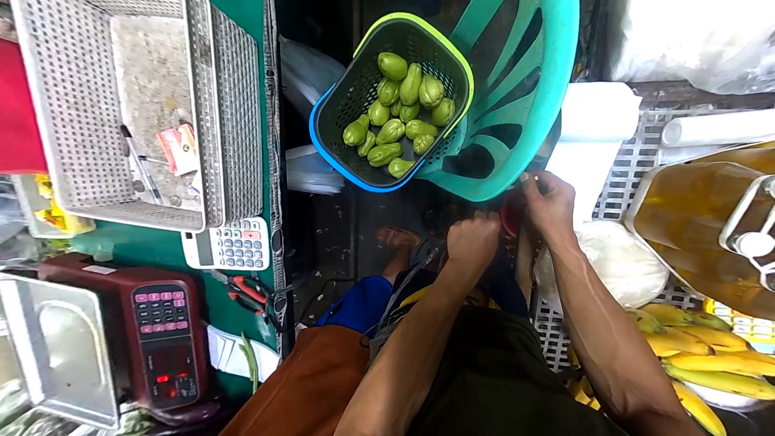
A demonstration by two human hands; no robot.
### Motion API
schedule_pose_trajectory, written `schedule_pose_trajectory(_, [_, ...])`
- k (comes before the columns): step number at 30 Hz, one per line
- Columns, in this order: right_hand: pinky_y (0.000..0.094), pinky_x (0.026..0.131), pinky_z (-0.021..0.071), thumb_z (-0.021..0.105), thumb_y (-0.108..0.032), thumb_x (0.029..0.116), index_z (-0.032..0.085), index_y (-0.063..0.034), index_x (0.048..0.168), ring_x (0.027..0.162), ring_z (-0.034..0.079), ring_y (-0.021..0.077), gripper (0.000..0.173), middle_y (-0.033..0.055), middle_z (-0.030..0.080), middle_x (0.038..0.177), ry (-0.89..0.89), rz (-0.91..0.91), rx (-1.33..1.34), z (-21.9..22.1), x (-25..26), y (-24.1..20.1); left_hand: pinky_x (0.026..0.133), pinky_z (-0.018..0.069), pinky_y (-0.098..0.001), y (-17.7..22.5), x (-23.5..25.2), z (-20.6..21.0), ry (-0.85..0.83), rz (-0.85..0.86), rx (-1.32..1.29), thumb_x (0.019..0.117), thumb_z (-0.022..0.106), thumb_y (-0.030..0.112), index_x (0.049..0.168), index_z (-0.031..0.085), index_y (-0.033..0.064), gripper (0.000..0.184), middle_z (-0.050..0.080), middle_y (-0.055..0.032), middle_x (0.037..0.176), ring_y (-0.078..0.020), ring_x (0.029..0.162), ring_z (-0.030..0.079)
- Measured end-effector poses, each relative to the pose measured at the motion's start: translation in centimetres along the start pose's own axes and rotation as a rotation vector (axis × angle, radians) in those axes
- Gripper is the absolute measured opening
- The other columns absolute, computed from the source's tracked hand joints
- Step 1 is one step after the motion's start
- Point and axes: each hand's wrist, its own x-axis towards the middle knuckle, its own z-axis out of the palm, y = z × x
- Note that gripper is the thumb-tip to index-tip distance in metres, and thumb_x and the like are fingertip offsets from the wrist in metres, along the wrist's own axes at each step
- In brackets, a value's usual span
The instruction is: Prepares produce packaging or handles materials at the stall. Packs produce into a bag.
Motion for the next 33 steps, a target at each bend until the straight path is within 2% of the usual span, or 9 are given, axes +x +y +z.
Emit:
schedule_pose_trajectory(7, [0.0356,0.052,0.0502,0.057,-0.040,0.1051,0.072,-0.0116,0.103,0.054,0.056,0.0137,0.032,0.0039,0.061,0.070,-0.024,-0.008,0.004,0.08,-0.30,0.10,0.061,0.0556,-0.0465,-0.09,0.04,0.02,0.026,0.014,0.000,0.1016,0.055,0.020,0.106,0.071,0.0086,0.021,0.070,-0.0145,0.093,-0.0324,0.080,0.071])
schedule_pose_trajectory(14, [0.0395,0.064,0.0539,0.062,-0.033,0.1034,0.075,-0.0105,0.105,0.065,0.063,0.0159,0.026,0.0068,0.070,0.082,-0.061,-0.046,-0.081,0.07,-0.14,-0.31,0.062,0.0560,-0.0476,-0.16,-0.01,-0.26,0.034,0.020,-0.018,0.1016,0.055,0.020,0.107,0.072,0.0082,0.021,0.070,-0.0152,0.094,-0.0334,0.080,0.072])
schedule_pose_trajectory(23, [0.0413,0.062,0.0522,0.062,-0.036,0.1034,0.075,-0.0124,0.102,0.065,0.061,0.0171,0.027,0.0063,0.068,0.081,-0.108,-0.051,-0.127,0.02,-0.46,-0.43,0.061,0.0560,-0.0466,-0.07,-0.02,-0.44,0.058,0.025,-0.008,0.0996,0.058,0.016,0.107,0.073,0.0087,0.018,0.070,-0.0146,0.093,-0.0325,0.078,0.071])
schedule_pose_trajectory(27, [0.0427,0.066,0.0547,0.062,-0.035,0.1033,0.076,-0.0131,0.105,0.070,0.065,0.0179,0.026,0.0072,0.071,0.087,-0.106,-0.055,-0.140,0.09,-0.49,-0.33,0.060,0.0559,-0.0465,-0.01,0.05,-0.37,0.056,0.018,-0.006,0.0998,0.058,0.017,0.107,0.073,0.0091,0.018,0.070,-0.0143,0.093,-0.0324,0.078,0.071])
schedule_pose_trajectory(30, [0.0428,0.064,0.0538,0.062,-0.034,0.1032,0.075,-0.0122,0.104,0.068,0.064,0.0188,0.025,0.0079,0.070,0.085,-0.112,-0.060,-0.147,0.08,-0.56,-0.54,0.059,0.0555,-0.0460,-0.09,-0.04,-0.30,0.064,0.022,-0.005,0.0996,0.058,0.017,0.106,0.073,0.0088,0.018,0.070,-0.0142,0.091,-0.0320,0.077,0.071])
schedule_pose_trajectory(33, [0.0442,0.067,0.0544,0.061,-0.032,0.1039,0.075,-0.0110,0.106,0.071,0.065,0.0196,0.025,0.0087,0.071,0.086,-0.146,-0.052,-0.150,-0.21,-0.16,-0.75,0.059,0.0554,-0.0460,-0.12,-0.01,-0.27,0.066,0.027,-0.002,0.0994,0.058,0.017,0.104,0.072,0.0079,0.017,0.069,-0.0143,0.091,-0.0320,0.076,0.071])
